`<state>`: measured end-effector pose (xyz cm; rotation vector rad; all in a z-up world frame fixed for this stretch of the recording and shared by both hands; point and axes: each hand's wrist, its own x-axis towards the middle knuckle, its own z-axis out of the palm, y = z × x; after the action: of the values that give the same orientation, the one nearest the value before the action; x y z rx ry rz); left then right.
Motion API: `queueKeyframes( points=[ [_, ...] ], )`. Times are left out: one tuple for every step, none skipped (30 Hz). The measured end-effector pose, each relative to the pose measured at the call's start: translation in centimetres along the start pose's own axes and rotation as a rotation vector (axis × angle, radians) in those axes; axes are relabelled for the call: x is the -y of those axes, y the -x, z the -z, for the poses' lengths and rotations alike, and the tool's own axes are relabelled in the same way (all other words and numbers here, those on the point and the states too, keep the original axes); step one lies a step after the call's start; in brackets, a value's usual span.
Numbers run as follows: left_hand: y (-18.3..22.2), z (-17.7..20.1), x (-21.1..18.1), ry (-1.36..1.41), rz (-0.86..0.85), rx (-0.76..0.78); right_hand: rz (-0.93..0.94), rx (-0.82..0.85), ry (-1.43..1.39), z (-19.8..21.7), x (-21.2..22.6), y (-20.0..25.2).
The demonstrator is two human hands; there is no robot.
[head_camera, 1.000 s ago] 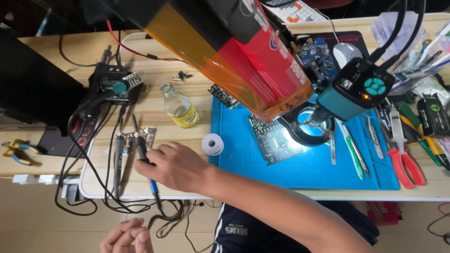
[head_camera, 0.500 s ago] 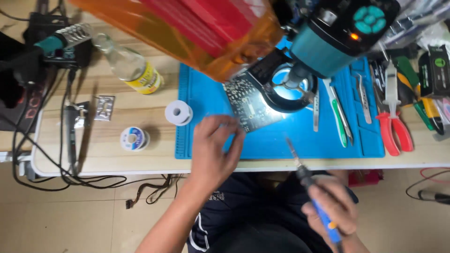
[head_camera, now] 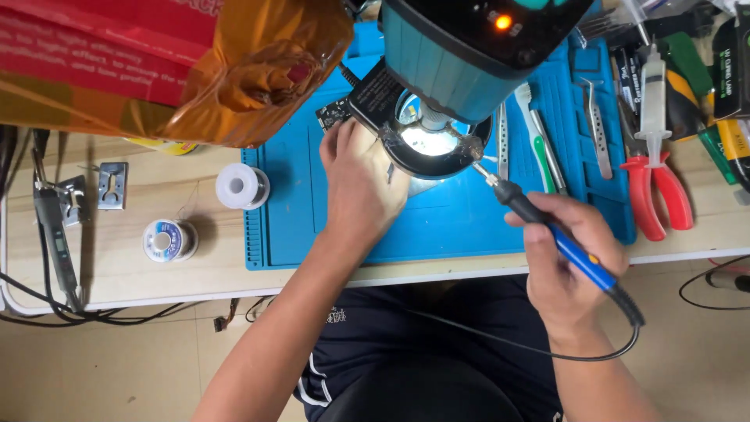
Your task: Soldering electronic components onto a printed circuit board under a digital microscope.
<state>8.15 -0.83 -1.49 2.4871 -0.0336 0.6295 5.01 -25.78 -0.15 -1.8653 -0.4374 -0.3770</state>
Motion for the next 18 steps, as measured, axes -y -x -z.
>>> queueKeyframes(
  points=[
    [-0.1,-0.1,0.1,-0.002,0.006,0.001,-0.003,0.006,-0.002,0.0,-0.1,-0.4],
    [-0.2,-0.2,0.3,0.006,0.010,0.006,0.008,0.015,0.056,-0.1,-0.2,-0.8],
    [-0.4,-0.3,0.4,0.014,0.014,0.011,0.018,0.025,0.114,-0.2,-0.3,-1.2],
    [-0.3,-0.4,0.5,0.013,0.014,0.013,0.016,0.024,0.113,-0.4,-0.5,-1.3],
    [-0.3,-0.5,0.5,0.024,0.016,-0.003,0.013,0.025,0.083,-0.6,-0.7,-1.4],
    [-0.3,-0.8,0.5,0.039,0.016,-0.017,0.010,0.022,0.057,-0.6,-0.9,-1.5],
    [-0.2,-1.1,0.6,0.042,0.013,-0.014,0.007,0.019,0.060,-0.6,-1.0,-1.5],
    [-0.1,-1.3,0.8,0.027,0.022,-0.015,-0.008,0.030,0.043,-0.7,-1.0,-1.5],
    [-0.1,-1.3,1.0,0.012,0.031,-0.016,-0.024,0.040,0.026,-0.8,-1.0,-1.6],
    [0.3,-1.9,1.4,0.011,0.026,-0.021,-0.017,0.037,0.025,-1.0,-1.2,-1.7],
    [0.7,-2.4,1.8,-0.006,0.042,-0.013,0.012,0.009,-0.043,-1.2,-1.3,-1.8],
    [0.3,-2.8,2.3,-0.024,0.048,-0.017,0.055,-0.025,-0.113,-1.5,-1.4,-2.5],
    [0.8,-2.9,2.1,-0.027,0.034,-0.034,0.075,-0.034,-0.116,-1.4,-1.1,-2.2],
    [0.5,-2.8,2.1,-0.027,0.057,-0.030,0.030,-0.029,-0.098,-1.5,-0.8,-2.4],
    [0.2,-2.8,2.1,-0.026,0.081,-0.026,-0.015,-0.025,-0.080,-1.6,-0.5,-2.6],
    [-0.1,-2.3,1.8,-0.033,0.065,-0.054,0.015,-0.033,-0.089,-1.4,-0.2,-2.7],
    [-0.4,-1.9,1.6,-0.017,0.046,-0.073,-0.081,-0.007,-0.070,-1.3,0.1,-2.7],
    [-0.2,-1.7,1.2,0.004,0.034,-0.084,-0.188,0.024,-0.046,-1.1,0.3,-2.3]
  ],
)
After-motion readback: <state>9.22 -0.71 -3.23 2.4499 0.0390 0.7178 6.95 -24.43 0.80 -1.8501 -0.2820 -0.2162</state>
